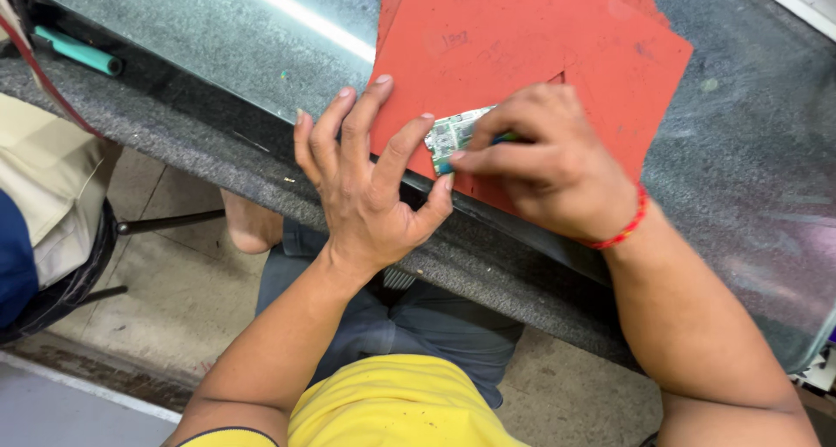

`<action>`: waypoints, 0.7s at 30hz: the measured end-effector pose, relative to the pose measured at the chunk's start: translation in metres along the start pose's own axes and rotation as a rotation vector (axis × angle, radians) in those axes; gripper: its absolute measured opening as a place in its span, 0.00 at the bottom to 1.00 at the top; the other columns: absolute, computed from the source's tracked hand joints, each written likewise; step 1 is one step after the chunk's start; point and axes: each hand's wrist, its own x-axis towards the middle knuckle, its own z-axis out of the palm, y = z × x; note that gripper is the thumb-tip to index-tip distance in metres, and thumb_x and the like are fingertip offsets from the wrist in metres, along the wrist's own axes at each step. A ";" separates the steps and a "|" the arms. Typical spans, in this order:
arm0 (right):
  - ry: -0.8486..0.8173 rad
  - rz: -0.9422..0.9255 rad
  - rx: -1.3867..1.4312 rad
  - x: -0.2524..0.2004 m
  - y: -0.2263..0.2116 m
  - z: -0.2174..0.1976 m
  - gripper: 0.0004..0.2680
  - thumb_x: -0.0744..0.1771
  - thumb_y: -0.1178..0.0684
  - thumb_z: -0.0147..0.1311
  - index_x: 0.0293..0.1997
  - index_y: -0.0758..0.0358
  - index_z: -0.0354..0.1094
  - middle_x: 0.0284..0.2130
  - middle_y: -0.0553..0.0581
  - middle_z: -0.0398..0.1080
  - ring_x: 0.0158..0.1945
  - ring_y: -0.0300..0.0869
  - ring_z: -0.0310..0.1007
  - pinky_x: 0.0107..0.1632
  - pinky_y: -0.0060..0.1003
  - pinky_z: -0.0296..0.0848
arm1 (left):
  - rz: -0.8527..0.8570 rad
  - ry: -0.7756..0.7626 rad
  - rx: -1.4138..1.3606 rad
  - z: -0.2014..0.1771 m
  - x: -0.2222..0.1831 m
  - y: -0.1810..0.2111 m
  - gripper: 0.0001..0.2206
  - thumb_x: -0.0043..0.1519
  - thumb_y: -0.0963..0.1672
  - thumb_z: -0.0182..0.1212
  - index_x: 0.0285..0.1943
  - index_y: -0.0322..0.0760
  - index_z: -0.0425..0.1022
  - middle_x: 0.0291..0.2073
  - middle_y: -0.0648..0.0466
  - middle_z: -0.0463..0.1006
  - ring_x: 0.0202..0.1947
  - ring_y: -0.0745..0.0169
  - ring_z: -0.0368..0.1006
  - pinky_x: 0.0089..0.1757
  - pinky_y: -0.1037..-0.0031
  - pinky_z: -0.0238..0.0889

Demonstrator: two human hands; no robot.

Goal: The person cleans a small green circuit board by scraping it with a blue handheld tool while holding it on a red protective mat.

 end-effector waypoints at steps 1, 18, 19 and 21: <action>0.027 0.068 -0.010 -0.002 0.004 -0.003 0.14 0.60 0.67 0.58 0.44 0.54 0.79 0.41 0.49 0.74 0.47 0.44 0.71 0.52 0.41 0.63 | -0.004 -0.010 0.005 -0.001 -0.002 -0.001 0.23 0.63 0.56 0.63 0.64 0.51 0.76 0.72 0.47 0.62 0.73 0.43 0.51 0.70 0.45 0.29; 0.039 0.019 -0.071 0.005 0.010 -0.008 0.10 0.63 0.67 0.61 0.43 0.55 0.79 0.42 0.50 0.72 0.47 0.46 0.71 0.52 0.44 0.62 | -0.025 -0.045 -0.024 -0.001 -0.004 -0.003 0.22 0.63 0.55 0.63 0.64 0.53 0.76 0.72 0.48 0.63 0.74 0.43 0.51 0.71 0.45 0.28; 0.073 0.105 -0.078 0.006 0.010 -0.008 0.10 0.64 0.67 0.61 0.44 0.56 0.78 0.43 0.50 0.72 0.48 0.45 0.71 0.51 0.41 0.63 | -0.017 -0.044 -0.022 -0.001 -0.003 -0.003 0.22 0.63 0.55 0.63 0.65 0.52 0.76 0.72 0.48 0.63 0.74 0.43 0.51 0.71 0.45 0.28; 0.138 0.274 -0.088 0.010 0.006 -0.008 0.10 0.66 0.68 0.61 0.48 0.58 0.78 0.44 0.50 0.72 0.48 0.44 0.71 0.49 0.37 0.66 | -0.009 -0.042 -0.020 -0.002 -0.001 -0.003 0.22 0.64 0.55 0.63 0.65 0.51 0.76 0.72 0.47 0.63 0.74 0.42 0.51 0.70 0.45 0.28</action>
